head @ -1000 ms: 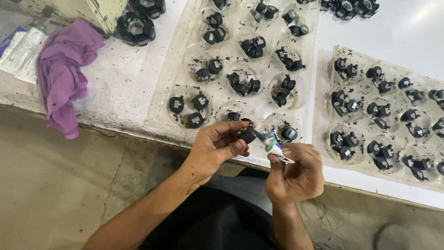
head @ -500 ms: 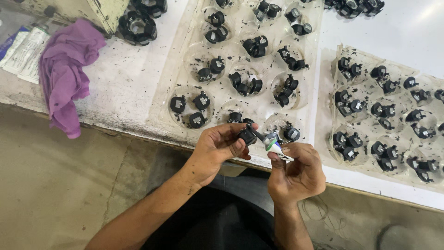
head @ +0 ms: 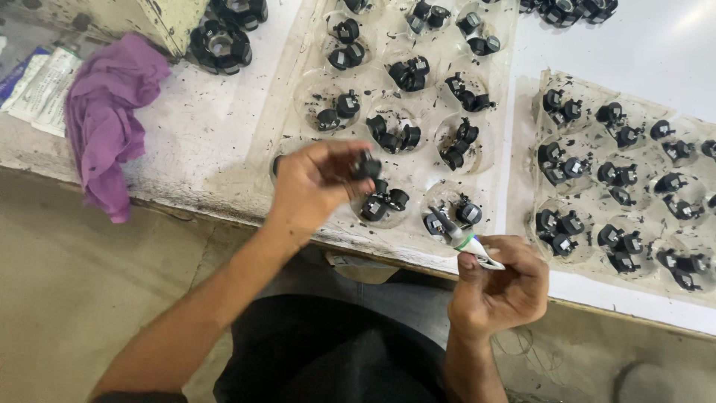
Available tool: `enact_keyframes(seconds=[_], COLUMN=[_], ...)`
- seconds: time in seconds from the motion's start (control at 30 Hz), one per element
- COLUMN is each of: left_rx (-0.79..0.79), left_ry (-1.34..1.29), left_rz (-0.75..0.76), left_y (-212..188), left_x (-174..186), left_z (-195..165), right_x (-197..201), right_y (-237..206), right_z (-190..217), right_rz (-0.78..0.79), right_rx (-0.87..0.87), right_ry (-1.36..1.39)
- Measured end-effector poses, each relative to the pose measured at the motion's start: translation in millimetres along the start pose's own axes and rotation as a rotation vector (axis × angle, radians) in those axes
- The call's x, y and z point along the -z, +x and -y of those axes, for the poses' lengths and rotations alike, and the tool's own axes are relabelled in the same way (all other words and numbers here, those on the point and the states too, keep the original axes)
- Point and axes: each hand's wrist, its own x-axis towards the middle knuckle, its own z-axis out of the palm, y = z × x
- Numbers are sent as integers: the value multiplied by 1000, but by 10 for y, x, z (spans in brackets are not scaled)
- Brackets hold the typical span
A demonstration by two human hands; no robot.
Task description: The person picks black plastic components one at a time from blister trays on the workbench and squeezes adhesive from a small tube onto each part, setting treated parts back into the trays. They briefly apply adhesive to a gray glove before resuming gluing the components.
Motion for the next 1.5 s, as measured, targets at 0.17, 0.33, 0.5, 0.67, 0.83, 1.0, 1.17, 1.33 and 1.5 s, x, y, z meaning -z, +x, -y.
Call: enact_keyframes(seconds=[0.17, 0.33, 0.5, 0.67, 0.83, 1.0, 1.17, 1.33, 1.5], left_rx=[-248, -395, -565, -462, -453, -229, 34, 163, 199], left_ry=[620, 1143, 1590, 1584, 1554, 1258, 1386, 1373, 1292], left_rz=[-65, 45, 104, 161, 73, -31, -27, 48, 100], left_y=[789, 1122, 1343, 1436, 1340, 1174, 1283, 1460, 1493], left_x=[477, 723, 764, 812, 747, 584, 482, 531, 577], left_z=[-269, -279, -99, -27, -99, -176, -130, -15, -92], right_x=[56, 55, 81, 109, 122, 106, 85, 76, 66], right_y=[-23, -43, -14, -20, -24, -46, -67, -55, -64], right_z=[22, 69, 63, 37, 12, 21, 46, 56, 65], right_rz=[64, 92, 94, 99, 109, 123, 127, 134, 129], right_rx=[-58, -67, -55, -69, -79, -84, -114, -103, -105], right_ry=[-90, -102, -114, -100, -103, -118, -112, -117, -99])
